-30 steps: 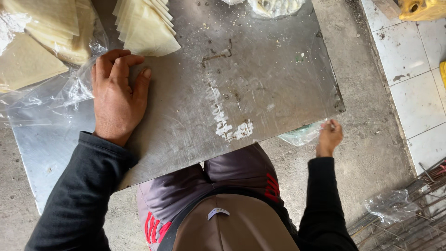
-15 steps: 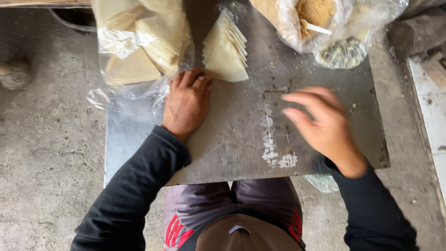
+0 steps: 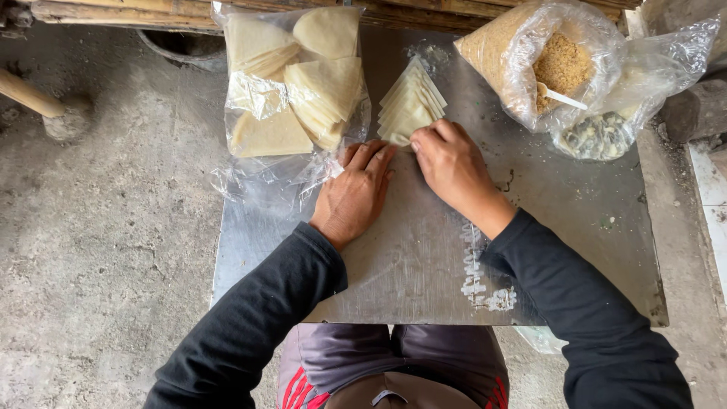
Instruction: The person repeatedly scoops a crumbly filling into triangular pastry sheets, folds them into sealed triangular packets, and places them on a metal table. The person uses a small plastic scoop to transfer the filling from a plastic bag to the pastry.
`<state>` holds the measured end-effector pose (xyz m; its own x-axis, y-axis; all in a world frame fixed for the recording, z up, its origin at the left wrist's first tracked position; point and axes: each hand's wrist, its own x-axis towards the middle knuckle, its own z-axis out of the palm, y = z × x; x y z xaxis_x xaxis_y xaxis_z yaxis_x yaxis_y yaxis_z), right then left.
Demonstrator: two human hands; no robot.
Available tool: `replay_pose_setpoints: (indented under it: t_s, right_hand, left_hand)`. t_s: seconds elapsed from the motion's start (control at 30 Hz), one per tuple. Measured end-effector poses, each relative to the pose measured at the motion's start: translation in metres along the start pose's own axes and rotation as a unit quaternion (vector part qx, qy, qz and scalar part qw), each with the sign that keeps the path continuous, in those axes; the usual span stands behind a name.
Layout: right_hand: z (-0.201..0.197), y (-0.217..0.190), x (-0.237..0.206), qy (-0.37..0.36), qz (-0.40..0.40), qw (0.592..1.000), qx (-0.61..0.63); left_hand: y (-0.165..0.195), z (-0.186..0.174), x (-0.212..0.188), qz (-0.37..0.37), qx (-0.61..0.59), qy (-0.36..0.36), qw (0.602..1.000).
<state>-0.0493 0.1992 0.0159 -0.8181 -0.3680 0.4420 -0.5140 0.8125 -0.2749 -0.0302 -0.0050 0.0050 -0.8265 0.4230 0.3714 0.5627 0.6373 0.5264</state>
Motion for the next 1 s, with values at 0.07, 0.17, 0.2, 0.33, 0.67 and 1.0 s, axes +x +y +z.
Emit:
replay_pose_setpoints:
  t_s: [0.07,0.17,0.2,0.33,0.67,1.0]
  right_hand:
    - [0.000,0.004,0.005,-0.010,0.048,0.998,0.037]
    - [-0.006,0.010,0.017,-0.001,0.128,0.985,0.116]
    - [-0.009,0.012,0.021,0.005,0.156,0.977,0.146]
    - [-0.023,0.023,0.037,0.012,0.251,0.939,0.234]
    - [-0.049,0.051,0.037,0.080,0.160,0.972,0.152]
    - [-0.029,-0.020,-0.048,0.016,-0.096,0.994,-0.057]
  left_hand:
    - [-0.001,0.002,0.000,0.009,0.014,0.007,1.000]
    - [-0.002,0.003,0.001,0.007,0.026,0.001,1.000]
    - [-0.002,0.003,0.001,0.004,0.028,-0.003,1.000]
    - [-0.003,0.003,0.003,-0.005,0.042,-0.019,0.999]
    - [-0.002,0.003,0.003,0.019,0.070,0.014,0.997]
    - [0.026,-0.008,-0.003,-0.199,-0.381,-0.081,0.899]
